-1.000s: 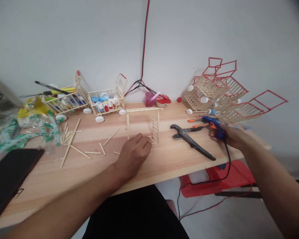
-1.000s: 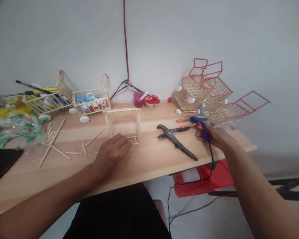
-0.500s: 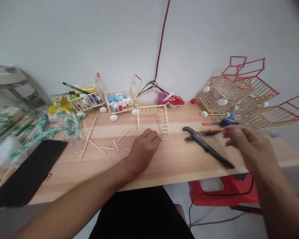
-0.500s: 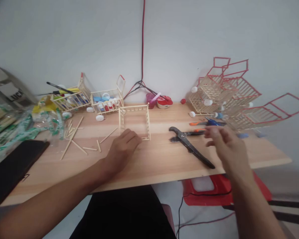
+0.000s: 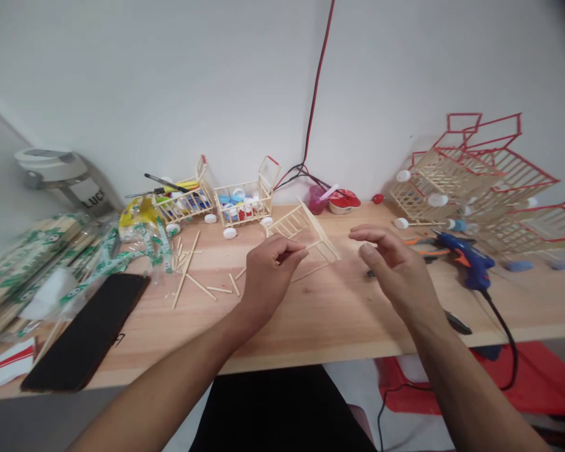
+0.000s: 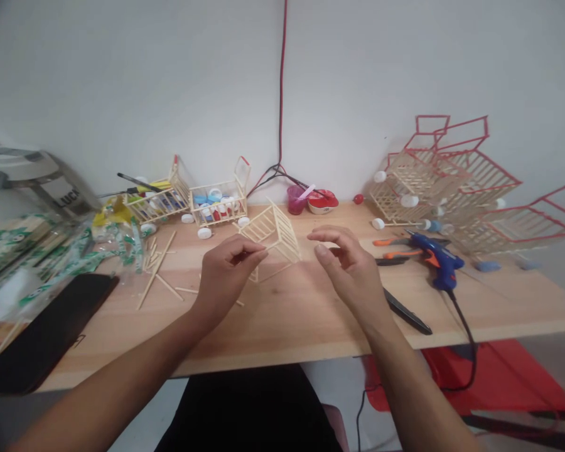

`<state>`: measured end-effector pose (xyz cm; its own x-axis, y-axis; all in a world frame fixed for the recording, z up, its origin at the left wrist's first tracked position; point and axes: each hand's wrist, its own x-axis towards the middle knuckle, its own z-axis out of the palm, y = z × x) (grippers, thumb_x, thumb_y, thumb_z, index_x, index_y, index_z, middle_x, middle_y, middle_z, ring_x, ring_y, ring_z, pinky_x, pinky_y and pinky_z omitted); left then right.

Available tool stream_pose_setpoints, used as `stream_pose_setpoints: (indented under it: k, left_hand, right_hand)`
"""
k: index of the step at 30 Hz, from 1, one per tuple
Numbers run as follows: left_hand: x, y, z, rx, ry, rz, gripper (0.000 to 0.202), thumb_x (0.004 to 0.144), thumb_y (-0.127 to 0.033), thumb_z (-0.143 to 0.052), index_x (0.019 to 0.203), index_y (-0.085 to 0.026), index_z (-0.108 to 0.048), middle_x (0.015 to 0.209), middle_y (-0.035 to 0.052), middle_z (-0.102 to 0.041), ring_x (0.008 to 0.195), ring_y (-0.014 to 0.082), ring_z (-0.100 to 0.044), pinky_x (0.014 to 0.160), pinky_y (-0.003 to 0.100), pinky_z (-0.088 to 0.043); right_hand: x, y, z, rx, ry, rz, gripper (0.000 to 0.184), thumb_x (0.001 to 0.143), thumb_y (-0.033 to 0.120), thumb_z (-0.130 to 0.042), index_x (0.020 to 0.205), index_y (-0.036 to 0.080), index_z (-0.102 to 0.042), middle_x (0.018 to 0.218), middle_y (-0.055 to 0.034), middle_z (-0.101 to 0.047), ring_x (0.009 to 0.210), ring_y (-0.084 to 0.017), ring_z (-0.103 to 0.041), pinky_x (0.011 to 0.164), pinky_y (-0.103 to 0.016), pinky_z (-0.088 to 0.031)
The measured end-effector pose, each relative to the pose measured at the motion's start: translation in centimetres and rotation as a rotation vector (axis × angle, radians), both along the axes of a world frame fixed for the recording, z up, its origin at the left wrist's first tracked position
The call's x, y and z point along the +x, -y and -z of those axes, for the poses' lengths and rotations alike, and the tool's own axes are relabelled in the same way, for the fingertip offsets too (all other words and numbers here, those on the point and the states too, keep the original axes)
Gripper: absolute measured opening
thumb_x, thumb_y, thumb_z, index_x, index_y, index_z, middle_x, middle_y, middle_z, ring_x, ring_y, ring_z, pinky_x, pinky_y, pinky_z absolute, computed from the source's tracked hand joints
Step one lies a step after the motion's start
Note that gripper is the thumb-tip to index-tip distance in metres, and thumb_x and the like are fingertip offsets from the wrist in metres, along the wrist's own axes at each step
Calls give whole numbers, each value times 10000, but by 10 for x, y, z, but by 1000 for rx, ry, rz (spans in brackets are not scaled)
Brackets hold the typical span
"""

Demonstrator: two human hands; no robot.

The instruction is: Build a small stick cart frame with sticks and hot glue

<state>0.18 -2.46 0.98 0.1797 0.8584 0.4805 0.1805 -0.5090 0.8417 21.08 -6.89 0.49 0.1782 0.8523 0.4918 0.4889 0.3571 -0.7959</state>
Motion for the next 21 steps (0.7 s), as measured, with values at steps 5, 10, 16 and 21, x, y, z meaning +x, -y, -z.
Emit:
stream_pose_setpoints:
  k: [5, 10, 16, 21]
  left_hand:
    - [-2, -2, -4, -101, 96, 18, 86, 798, -181, -726, 712, -179, -730, 731, 9, -687, 700, 138, -600, 648, 256, -441]
    - [-4, -6, -5, -224, 233, 34, 85, 775, -210, -746, 702, -167, -735, 716, 7, -684, 656, 114, -583, 624, 238, -447]
    - [-2, -9, 2, -405, 465, 92, 135, 733, -262, -789, 748, -145, -725, 585, -29, -605, 541, 71, -501, 550, 204, -386]
    - [0, -9, 4, -527, 588, 185, 232, 704, -326, -815, 758, -129, -704, 548, -32, -575, 508, 55, -468, 487, 186, -288]
  right_hand:
    - [-9, -4, -13, -26, 75, -23, 180, 904, 389, -630, 1045, 291, -685, 1160, -49, -648, 1101, -218, -603, 861, -357, -486]
    - [-10, -5, 12, -110, -261, 99, 303, 855, 487, -669, 1063, 267, -678, 1073, -46, -680, 952, -192, -621, 799, -334, -495]
    - [-48, -14, 36, -278, -662, -132, 391, 748, 525, -763, 1025, 256, -697, 1064, -41, -698, 944, -177, -620, 777, -299, -482]
    - [-76, -27, 20, -251, -820, -200, 415, 676, 548, -800, 953, 250, -716, 905, -12, -690, 773, -141, -578, 719, -284, -462]
